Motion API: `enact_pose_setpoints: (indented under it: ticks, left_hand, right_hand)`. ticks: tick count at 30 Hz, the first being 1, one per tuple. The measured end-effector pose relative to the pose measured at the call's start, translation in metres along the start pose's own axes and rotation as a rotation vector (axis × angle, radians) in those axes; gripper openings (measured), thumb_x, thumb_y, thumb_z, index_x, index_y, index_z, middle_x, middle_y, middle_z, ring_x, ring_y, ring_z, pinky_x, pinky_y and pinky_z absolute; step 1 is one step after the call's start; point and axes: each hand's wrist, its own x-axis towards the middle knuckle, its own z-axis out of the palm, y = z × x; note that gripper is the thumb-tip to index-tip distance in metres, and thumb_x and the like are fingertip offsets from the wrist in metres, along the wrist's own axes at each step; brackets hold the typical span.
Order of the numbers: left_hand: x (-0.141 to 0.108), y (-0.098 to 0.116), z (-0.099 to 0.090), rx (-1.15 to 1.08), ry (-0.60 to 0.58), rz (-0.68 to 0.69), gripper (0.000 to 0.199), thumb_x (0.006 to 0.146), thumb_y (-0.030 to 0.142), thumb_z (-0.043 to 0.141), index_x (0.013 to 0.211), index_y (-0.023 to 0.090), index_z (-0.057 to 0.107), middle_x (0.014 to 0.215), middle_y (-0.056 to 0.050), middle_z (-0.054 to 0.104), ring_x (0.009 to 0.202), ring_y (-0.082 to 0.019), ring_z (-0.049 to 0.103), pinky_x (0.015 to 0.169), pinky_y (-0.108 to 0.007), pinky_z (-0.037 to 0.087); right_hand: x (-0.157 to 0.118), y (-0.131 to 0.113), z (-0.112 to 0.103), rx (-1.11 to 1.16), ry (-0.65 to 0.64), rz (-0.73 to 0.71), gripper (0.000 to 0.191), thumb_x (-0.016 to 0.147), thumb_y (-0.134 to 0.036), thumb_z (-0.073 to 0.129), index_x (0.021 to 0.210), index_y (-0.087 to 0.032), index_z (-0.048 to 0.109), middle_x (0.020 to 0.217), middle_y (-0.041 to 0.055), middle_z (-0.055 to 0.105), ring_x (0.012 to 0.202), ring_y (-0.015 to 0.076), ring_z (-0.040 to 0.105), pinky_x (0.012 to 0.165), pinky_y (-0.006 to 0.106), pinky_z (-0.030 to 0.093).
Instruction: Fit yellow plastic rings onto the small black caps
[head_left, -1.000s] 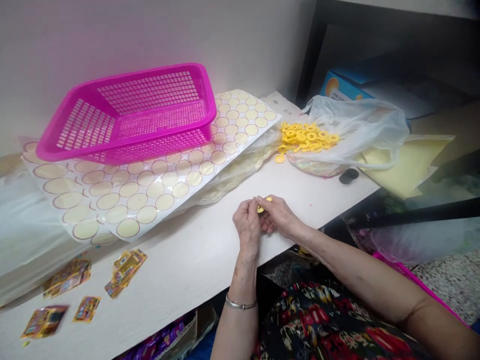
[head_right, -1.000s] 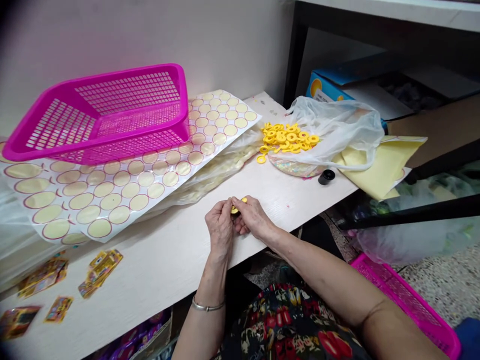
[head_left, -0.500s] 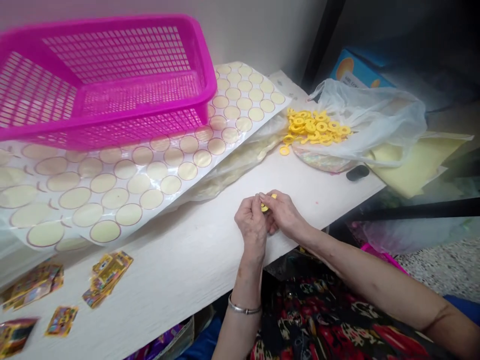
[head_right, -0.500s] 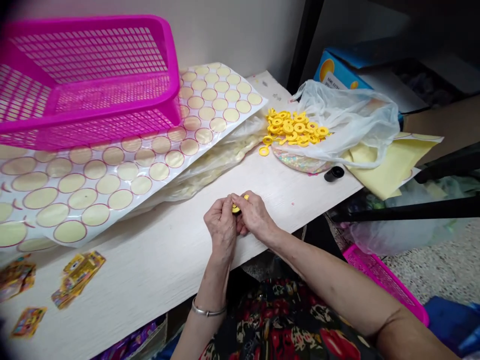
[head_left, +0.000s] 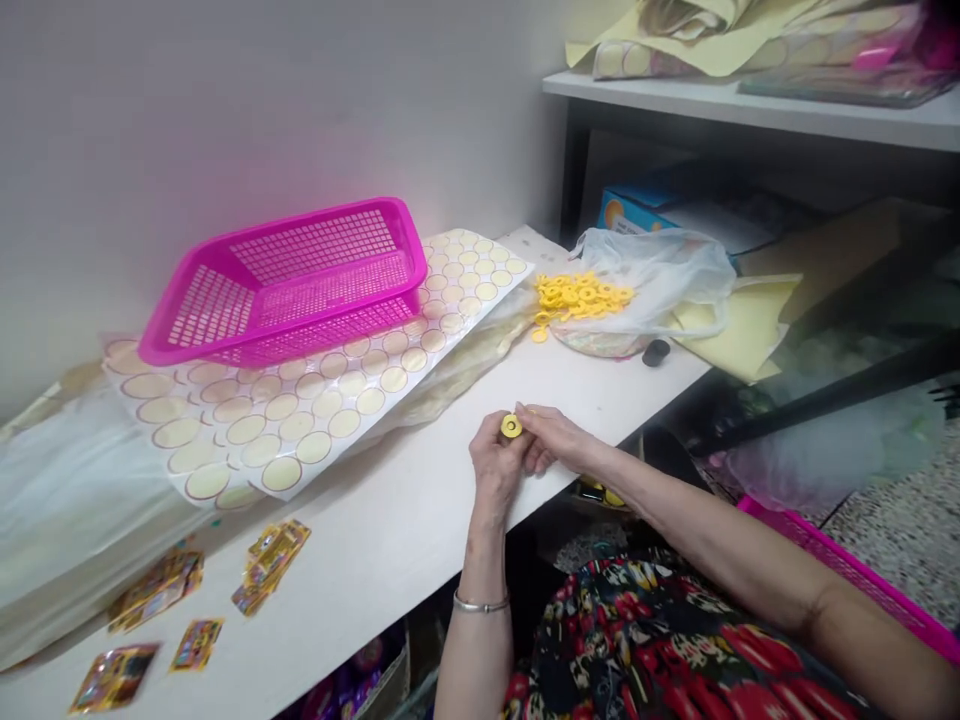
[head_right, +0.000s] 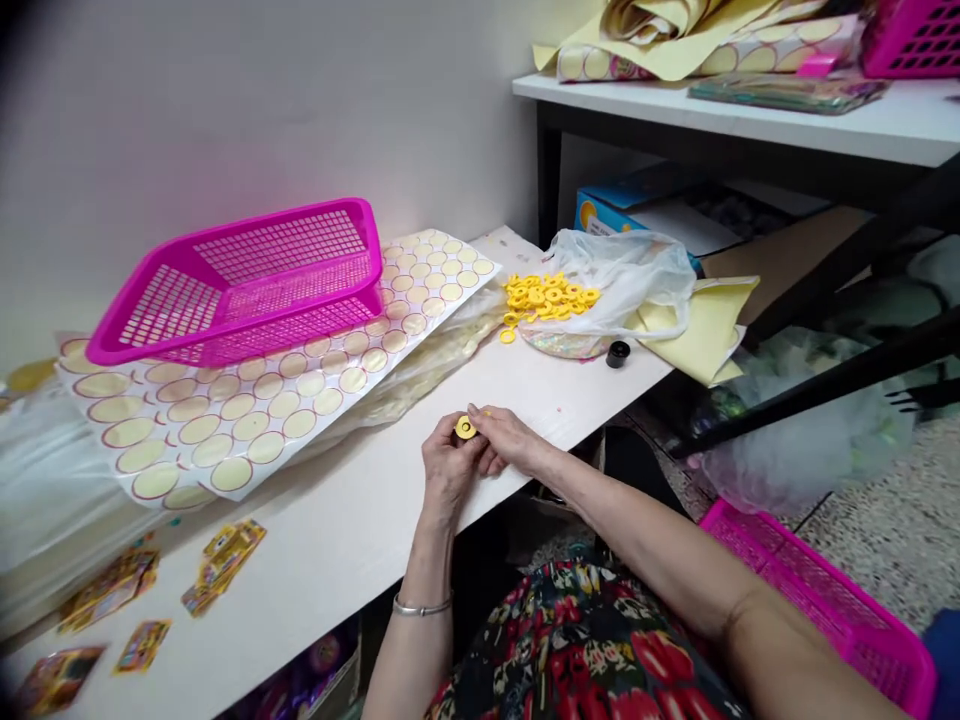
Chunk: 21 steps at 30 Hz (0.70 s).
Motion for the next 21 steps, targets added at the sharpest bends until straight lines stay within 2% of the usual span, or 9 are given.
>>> enact_pose_setpoints:
  ticks: [4,8,11,14,16,19,21]
  left_hand:
    - [-0.017,0.011,0.010,0.081,-0.034,0.140,0.023,0.063,0.031,0.070,0.080,0.017,0.064,0.077,0.000,0.057,0.070,-0.011,0.051,0.063,-0.022,0.040]
    - [-0.028,0.015,0.016,0.109,-0.037,0.153,0.027,0.060,0.034,0.072,0.079,0.017,0.063,0.074,0.000,0.057,0.065,-0.010,0.049,0.059,-0.022,0.039]
    - [-0.024,0.010,0.012,0.253,0.044,0.154,0.024,0.061,0.034,0.070,0.077,0.017,0.063,0.071,0.001,0.055,0.061,-0.009,0.046,0.056,-0.021,0.037]
    - [-0.015,0.003,0.003,0.373,0.155,0.158,0.020,0.062,0.032,0.067,0.076,0.018,0.064,0.071,0.001,0.055,0.061,-0.009,0.046,0.058,-0.022,0.037]
    - [-0.011,-0.001,-0.002,0.400,0.196,0.136,0.019,0.063,0.032,0.066,0.075,0.018,0.064,0.069,0.002,0.054,0.060,-0.009,0.045,0.057,-0.022,0.036]
    - [-0.010,-0.005,-0.005,0.398,0.200,0.105,0.017,0.064,0.031,0.064,0.075,0.018,0.064,0.067,0.003,0.053,0.059,-0.009,0.044,0.056,-0.021,0.035]
    - [-0.012,-0.005,-0.005,0.380,0.204,0.094,0.015,0.064,0.028,0.064,0.074,0.018,0.064,0.066,0.003,0.053,0.058,-0.008,0.043,0.056,-0.021,0.035]
  right_hand:
    - [-0.034,0.008,-0.027,-0.030,-0.128,-0.099,0.053,0.079,-0.062,0.044,0.102,-0.016,0.056,0.058,-0.0004,0.057,0.046,0.0090,0.055,0.044,0.018,0.045]
    - [-0.053,0.013,-0.039,0.070,-0.129,-0.150,0.050,0.078,-0.058,0.050,0.104,-0.016,0.056,0.077,0.0034,0.059,0.059,0.0094,0.057,0.050,0.020,0.046]
    - [-0.046,0.014,-0.030,0.019,-0.025,-0.126,0.045,0.078,-0.053,0.052,0.102,-0.016,0.055,0.074,0.0019,0.056,0.056,0.0090,0.053,0.048,0.020,0.044]
    - [-0.029,0.011,-0.015,-0.114,0.200,-0.117,0.037,0.077,-0.045,0.053,0.099,-0.016,0.054,0.072,0.0014,0.055,0.056,0.0107,0.052,0.047,0.022,0.042]
    - [-0.016,0.008,-0.005,-0.203,0.312,-0.182,0.029,0.076,-0.039,0.055,0.094,-0.016,0.057,0.079,0.0031,0.056,0.063,0.0126,0.053,0.052,0.024,0.043]
    - [-0.003,0.007,0.007,-0.288,0.358,-0.257,0.022,0.074,-0.036,0.056,0.084,-0.016,0.058,0.076,0.0022,0.057,0.068,0.0132,0.052,0.057,0.024,0.041]
    - [0.001,0.007,0.014,-0.309,0.361,-0.236,0.023,0.075,-0.038,0.054,0.080,-0.016,0.057,0.067,0.0002,0.055,0.065,0.0129,0.050,0.056,0.023,0.040]
